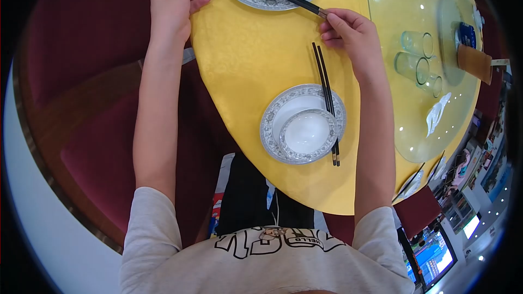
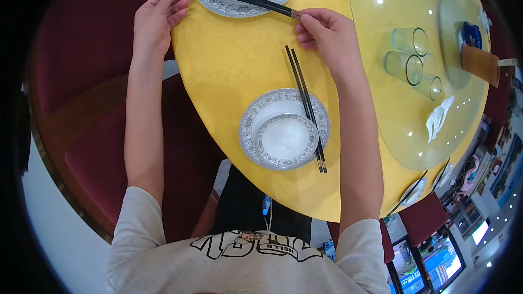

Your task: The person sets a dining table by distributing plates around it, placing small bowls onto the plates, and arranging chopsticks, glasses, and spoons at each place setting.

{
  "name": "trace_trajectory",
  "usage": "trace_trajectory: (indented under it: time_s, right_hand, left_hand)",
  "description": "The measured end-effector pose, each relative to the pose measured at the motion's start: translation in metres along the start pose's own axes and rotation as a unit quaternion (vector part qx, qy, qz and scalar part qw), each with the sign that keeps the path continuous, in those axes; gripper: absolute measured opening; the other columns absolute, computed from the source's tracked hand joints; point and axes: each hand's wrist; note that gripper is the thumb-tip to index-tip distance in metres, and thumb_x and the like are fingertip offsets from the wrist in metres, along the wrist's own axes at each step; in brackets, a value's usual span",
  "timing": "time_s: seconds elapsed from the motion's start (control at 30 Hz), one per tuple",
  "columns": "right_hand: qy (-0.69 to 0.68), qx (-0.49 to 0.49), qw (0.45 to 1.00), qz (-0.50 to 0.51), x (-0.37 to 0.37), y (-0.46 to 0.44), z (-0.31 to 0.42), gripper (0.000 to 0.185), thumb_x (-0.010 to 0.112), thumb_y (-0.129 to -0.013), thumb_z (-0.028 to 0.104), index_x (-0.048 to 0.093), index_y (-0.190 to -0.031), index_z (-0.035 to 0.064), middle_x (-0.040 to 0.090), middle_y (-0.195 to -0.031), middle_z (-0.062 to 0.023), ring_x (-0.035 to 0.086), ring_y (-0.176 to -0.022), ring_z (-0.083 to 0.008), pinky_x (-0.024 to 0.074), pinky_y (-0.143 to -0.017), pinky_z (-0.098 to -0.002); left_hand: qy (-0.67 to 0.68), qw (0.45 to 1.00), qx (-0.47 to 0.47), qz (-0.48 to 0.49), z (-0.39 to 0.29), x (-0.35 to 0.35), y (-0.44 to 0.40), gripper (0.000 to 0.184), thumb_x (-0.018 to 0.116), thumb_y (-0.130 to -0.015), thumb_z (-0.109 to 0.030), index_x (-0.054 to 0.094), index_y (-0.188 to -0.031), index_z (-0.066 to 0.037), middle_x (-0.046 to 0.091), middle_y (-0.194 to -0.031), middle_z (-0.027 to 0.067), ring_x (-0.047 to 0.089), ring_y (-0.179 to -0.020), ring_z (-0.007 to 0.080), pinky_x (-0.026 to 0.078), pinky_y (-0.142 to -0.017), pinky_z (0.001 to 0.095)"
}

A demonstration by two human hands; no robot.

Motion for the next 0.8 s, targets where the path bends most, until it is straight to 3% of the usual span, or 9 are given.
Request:
trace_trajectory:
  time_s: [0.33,0.4,0.53,0.73,0.8]
  right_hand:
    - [0.111,-0.037,0.987,-0.112,-0.015,0.031,-0.001,0.033,0.063,-0.093,0.022,0.062,-0.117,-0.0018,0.071,-0.084,-0.0107,0.068,-0.073,-0.0155,0.0537,-0.067,-0.0277]
    - [0.205,-0.087,0.965,-0.14,-0.018,0.042,0.002,0.027,0.064,-0.091,0.021,0.065,-0.108,0.0,0.07,-0.079,-0.0099,0.068,-0.07,-0.0165,0.0521,-0.064,-0.0288]
    - [0.23,-0.113,0.953,-0.163,-0.029,0.068,0.001,0.02,0.063,-0.091,0.019,0.067,-0.098,0.0003,0.069,-0.074,-0.0094,0.067,-0.067,-0.0173,0.0512,-0.062,-0.0297]
    - [0.172,-0.169,0.947,-0.212,-0.054,0.103,-0.01,0.009,0.066,-0.088,0.01,0.068,-0.089,0.0013,0.068,-0.072,-0.0078,0.066,-0.062,-0.014,0.0486,-0.055,-0.0255]
    - [0.153,-0.278,0.913,-0.258,-0.067,0.109,-0.02,0.003,0.069,-0.084,0.003,0.067,-0.086,0.0015,0.065,-0.068,-0.0042,0.061,-0.057,-0.0106,0.0443,-0.05,-0.0219]
  left_hand:
    - [-0.073,0.995,0.023,-0.061,-0.005,0.012,0.045,0.029,0.059,-0.098,-0.02,0.062,-0.108,0.007,0.069,-0.093,0.012,0.067,-0.076,0.0133,0.056,-0.067,0.0232]
    - [-0.06,0.992,0.048,-0.097,0.002,0.012,0.053,0.027,0.058,-0.099,-0.019,0.063,-0.104,0.006,0.068,-0.086,0.0099,0.065,-0.071,0.0125,0.055,-0.064,0.0234]
    - [-0.063,0.987,0.11,-0.103,0.003,0.024,0.075,0.023,0.057,-0.099,-0.018,0.064,-0.097,0.004,0.065,-0.079,0.0073,0.059,-0.065,0.01,0.05,-0.058,0.0217]
    - [-0.131,0.969,0.209,-0.021,-0.011,0.089,0.12,0.021,0.054,-0.099,-0.013,0.066,-0.094,0.004,0.062,-0.075,0.0045,0.054,-0.063,0.0077,0.044,-0.056,0.0216]
    - [-0.144,0.962,0.23,0.044,-0.012,0.12,0.136,0.019,0.055,-0.099,-0.011,0.067,-0.096,0.003,0.062,-0.076,0.0035,0.054,-0.065,0.0066,0.043,-0.056,0.0208]
Point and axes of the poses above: each hand's wrist, its own y-axis away from the middle knuckle, its own x-axis out of the palm, z = x × y
